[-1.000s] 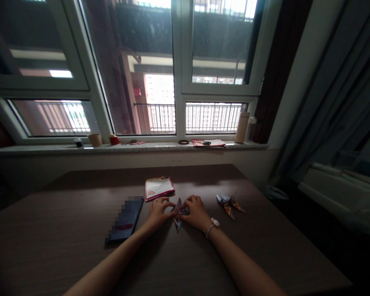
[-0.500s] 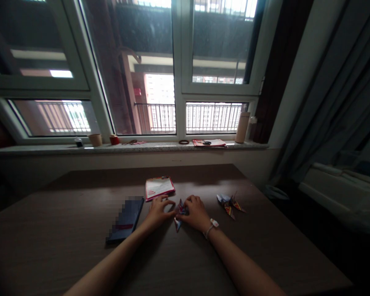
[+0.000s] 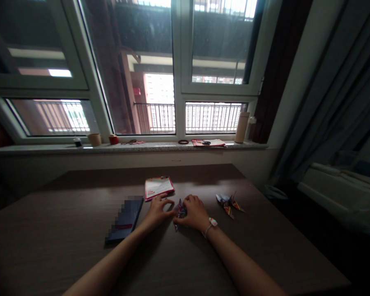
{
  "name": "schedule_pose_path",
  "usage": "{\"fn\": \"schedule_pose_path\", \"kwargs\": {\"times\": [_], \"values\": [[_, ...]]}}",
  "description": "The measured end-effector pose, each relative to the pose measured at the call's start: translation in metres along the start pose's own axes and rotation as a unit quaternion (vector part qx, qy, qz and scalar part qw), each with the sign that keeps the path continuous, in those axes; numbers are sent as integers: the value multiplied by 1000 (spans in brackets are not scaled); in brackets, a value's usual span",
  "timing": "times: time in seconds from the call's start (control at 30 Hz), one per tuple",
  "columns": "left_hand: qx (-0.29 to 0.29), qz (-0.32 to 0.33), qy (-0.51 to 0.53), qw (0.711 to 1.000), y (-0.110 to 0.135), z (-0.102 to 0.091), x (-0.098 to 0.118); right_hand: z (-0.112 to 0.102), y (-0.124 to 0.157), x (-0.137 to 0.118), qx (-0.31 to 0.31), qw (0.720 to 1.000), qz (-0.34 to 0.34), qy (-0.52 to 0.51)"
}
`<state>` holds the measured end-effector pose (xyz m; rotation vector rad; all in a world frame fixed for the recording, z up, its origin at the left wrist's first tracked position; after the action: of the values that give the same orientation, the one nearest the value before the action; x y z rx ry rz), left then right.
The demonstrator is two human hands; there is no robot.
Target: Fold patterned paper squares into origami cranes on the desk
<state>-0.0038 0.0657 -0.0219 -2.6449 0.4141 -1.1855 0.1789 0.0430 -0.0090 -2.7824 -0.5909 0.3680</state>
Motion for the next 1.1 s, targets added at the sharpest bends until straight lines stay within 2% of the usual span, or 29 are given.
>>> {"fn": "schedule_pose_path", "kwargs": {"times": [0.37, 0.67, 0.93, 1.1], "values": [[-3, -8, 3, 1000, 0, -1, 0, -3, 6, 0, -17, 999, -40, 2], [8, -13, 4, 1000, 1, 0, -3, 3, 0, -7, 21, 999, 15, 27], [15, -24, 15, 999, 0, -1, -1, -1, 2, -3, 5, 999, -23, 22], [27, -8, 13, 1000, 1, -1, -1, -5, 5, -3, -24, 999, -40, 17]]}}
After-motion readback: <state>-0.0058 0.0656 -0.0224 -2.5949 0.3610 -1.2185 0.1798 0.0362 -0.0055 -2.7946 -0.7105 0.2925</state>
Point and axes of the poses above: each hand's wrist, its own y-axis away from the middle knuckle, its own z-axis out of the palm, x = y × z, the point moved 3 cm from there along -y, towards the middle knuckle, and after that the axes turned 12 degrees about y, right-handed, at the moved point
